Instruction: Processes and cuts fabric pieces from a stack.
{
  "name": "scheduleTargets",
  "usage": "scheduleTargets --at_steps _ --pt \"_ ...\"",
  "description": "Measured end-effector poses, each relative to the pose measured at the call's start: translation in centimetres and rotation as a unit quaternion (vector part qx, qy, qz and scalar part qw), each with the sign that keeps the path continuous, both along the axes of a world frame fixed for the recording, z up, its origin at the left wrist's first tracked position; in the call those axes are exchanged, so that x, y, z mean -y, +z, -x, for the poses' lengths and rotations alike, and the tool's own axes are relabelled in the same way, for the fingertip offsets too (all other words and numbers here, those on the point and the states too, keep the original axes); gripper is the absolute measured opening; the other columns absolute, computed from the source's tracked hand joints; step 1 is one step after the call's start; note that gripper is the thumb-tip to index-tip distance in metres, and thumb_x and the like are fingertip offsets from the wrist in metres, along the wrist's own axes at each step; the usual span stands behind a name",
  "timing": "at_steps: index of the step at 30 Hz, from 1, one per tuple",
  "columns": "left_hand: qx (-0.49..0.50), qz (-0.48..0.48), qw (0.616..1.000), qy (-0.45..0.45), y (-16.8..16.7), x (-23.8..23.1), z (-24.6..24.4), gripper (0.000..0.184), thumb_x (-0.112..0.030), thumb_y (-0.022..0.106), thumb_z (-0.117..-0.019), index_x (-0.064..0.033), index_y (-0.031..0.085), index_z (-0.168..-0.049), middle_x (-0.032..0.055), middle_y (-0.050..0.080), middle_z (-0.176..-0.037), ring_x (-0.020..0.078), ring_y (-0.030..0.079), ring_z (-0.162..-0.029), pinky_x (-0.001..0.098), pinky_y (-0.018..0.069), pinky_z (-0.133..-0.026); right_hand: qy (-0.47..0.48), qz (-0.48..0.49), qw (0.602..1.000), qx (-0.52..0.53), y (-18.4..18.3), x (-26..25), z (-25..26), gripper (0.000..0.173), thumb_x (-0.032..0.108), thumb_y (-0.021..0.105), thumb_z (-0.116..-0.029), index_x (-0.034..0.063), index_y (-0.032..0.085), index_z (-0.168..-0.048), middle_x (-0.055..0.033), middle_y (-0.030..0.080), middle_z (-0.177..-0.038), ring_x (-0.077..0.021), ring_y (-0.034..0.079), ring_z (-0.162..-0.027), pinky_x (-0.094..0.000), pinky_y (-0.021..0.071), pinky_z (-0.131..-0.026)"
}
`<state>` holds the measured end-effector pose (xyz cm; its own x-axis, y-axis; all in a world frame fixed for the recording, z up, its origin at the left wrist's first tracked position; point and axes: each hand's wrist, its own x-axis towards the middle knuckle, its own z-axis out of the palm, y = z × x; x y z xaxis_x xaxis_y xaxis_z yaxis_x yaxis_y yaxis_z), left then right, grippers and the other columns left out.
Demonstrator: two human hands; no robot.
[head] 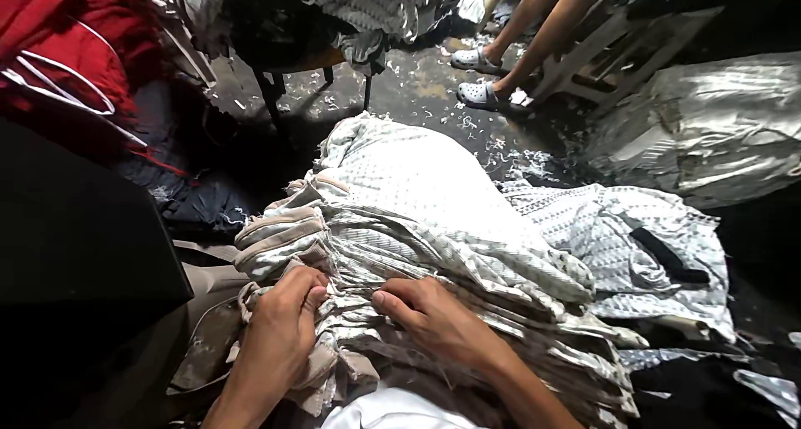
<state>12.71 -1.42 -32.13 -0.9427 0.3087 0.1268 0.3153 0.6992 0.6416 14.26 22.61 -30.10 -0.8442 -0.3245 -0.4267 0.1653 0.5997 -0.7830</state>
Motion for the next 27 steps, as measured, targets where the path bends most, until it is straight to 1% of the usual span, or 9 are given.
scheduleTargets --at_steps 3,5,6,8,11,14,17,23,27 --pt "0.008 0.010 1.000 0.025 0.3 -1.0 -0.3 0.024 -0.027 0.056 -0.0990 -0.0085 0.070 -0.093 0.0027 0.068 -0.095 0.0147 0.067 -0.081 0.0369 0.0572 -0.071 -0.002 0.007 1.000 -0.005 -0.2 0.0 -0.1 0.046 0.046 0.044 -0.1081 0.0098 0.071 -0.098 -0.0025 0.058 -0.072 -0.0135 0.057 -0.066 -0.0356 0.0478 -0.064" --pt "-0.002 0.046 0.999 0.006 0.1 -1.6 -0.7 0.023 -0.027 0.063 -0.0975 -0.0056 0.073 -0.098 0.0084 0.066 -0.102 0.0212 0.067 -0.083 0.0410 0.0583 -0.071 -0.002 0.006 0.999 -0.035 -0.3 0.0 -0.5 0.046 0.047 0.045 -0.1076 0.0095 0.072 -0.103 -0.0044 0.062 -0.074 -0.0154 0.060 -0.068 -0.0377 0.0501 -0.065" --pt "-0.021 0.058 0.998 0.003 -0.1 -1.8 -0.9 0.022 -0.024 0.063 -0.0973 -0.0062 0.074 -0.094 0.0089 0.066 -0.102 0.0219 0.067 -0.083 0.0405 0.0584 -0.070 -0.001 0.000 0.999 -0.053 -0.3 0.1 -0.7 0.047 0.047 0.045 -0.1073 0.0095 0.072 -0.104 -0.0052 0.063 -0.074 -0.0170 0.061 -0.069 -0.0394 0.0510 -0.065" --pt "-0.043 0.051 0.998 0.011 -0.6 -1.6 -0.7 0.021 -0.020 0.058 -0.0976 -0.0075 0.072 -0.088 0.0055 0.068 -0.097 0.0194 0.068 -0.085 0.0387 0.0586 -0.072 0.008 -0.032 0.996 -0.088 -0.1 0.6 -1.0 0.048 0.048 0.044 -0.1070 0.0090 0.072 -0.104 -0.0074 0.065 -0.075 -0.0215 0.065 -0.071 -0.0446 0.0526 -0.066" --pt "-0.031 0.032 0.999 0.024 -0.5 -1.1 -0.2 0.024 -0.021 0.051 -0.0992 -0.0096 0.069 -0.089 0.0005 0.068 -0.092 0.0139 0.068 -0.085 0.0357 0.0591 -0.072 0.023 -0.109 0.977 -0.184 0.0 1.9 -1.0 0.048 0.047 0.047 -0.1055 0.0074 0.071 -0.093 -0.0090 0.066 -0.071 -0.0258 0.069 -0.069 -0.0476 0.0538 -0.060" --pt "-0.047 0.056 0.997 0.034 -0.2 -1.3 -0.4 0.023 -0.020 0.048 -0.0993 -0.0101 0.068 -0.091 0.0005 0.067 -0.088 0.0153 0.068 -0.078 0.0363 0.0576 -0.066 0.036 -0.184 0.944 -0.272 -0.2 3.6 -0.6 0.045 0.047 0.051 -0.1031 0.0092 0.070 -0.086 -0.0068 0.065 -0.067 -0.0242 0.068 -0.062 -0.0439 0.0528 -0.052" --pt "-0.067 0.084 0.993 0.036 0.1 -1.4 -0.5 0.021 -0.018 0.050 -0.0972 -0.0094 0.068 -0.091 0.0015 0.065 -0.082 0.0181 0.066 -0.069 0.0384 0.0541 -0.056 0.044 -0.218 0.911 -0.349 -0.8 4.7 -0.2 0.041 0.042 0.056 -0.1013 0.0103 0.069 -0.080 -0.0044 0.061 -0.060 -0.0218 0.065 -0.054 -0.0396 0.0489 -0.044" --pt "-0.063 0.084 0.994 0.027 0.0 -0.9 -0.4 0.025 -0.023 0.047 -0.0997 -0.0124 0.068 -0.092 -0.0013 0.066 -0.084 0.0142 0.067 -0.071 0.0352 0.0560 -0.058 0.056 -0.200 0.914 -0.348 -1.0 4.7 0.1 0.039 0.042 0.055 -0.1017 0.0118 0.070 -0.081 -0.0029 0.061 -0.061 -0.0198 0.065 -0.055 -0.0380 0.0484 -0.045" --pt "-0.068 0.090 0.993 0.026 0.2 -1.1 -0.4 0.022 -0.020 0.048 -0.0979 -0.0119 0.068 -0.092 -0.0003 0.066 -0.084 0.0161 0.067 -0.071 0.0362 0.0549 -0.056 0.056 -0.208 0.907 -0.361 -1.0 5.2 0.0 0.035 0.041 0.057 -0.1003 0.0126 0.069 -0.082 -0.0020 0.062 -0.063 -0.0190 0.065 -0.055 -0.0369 0.0488 -0.044"
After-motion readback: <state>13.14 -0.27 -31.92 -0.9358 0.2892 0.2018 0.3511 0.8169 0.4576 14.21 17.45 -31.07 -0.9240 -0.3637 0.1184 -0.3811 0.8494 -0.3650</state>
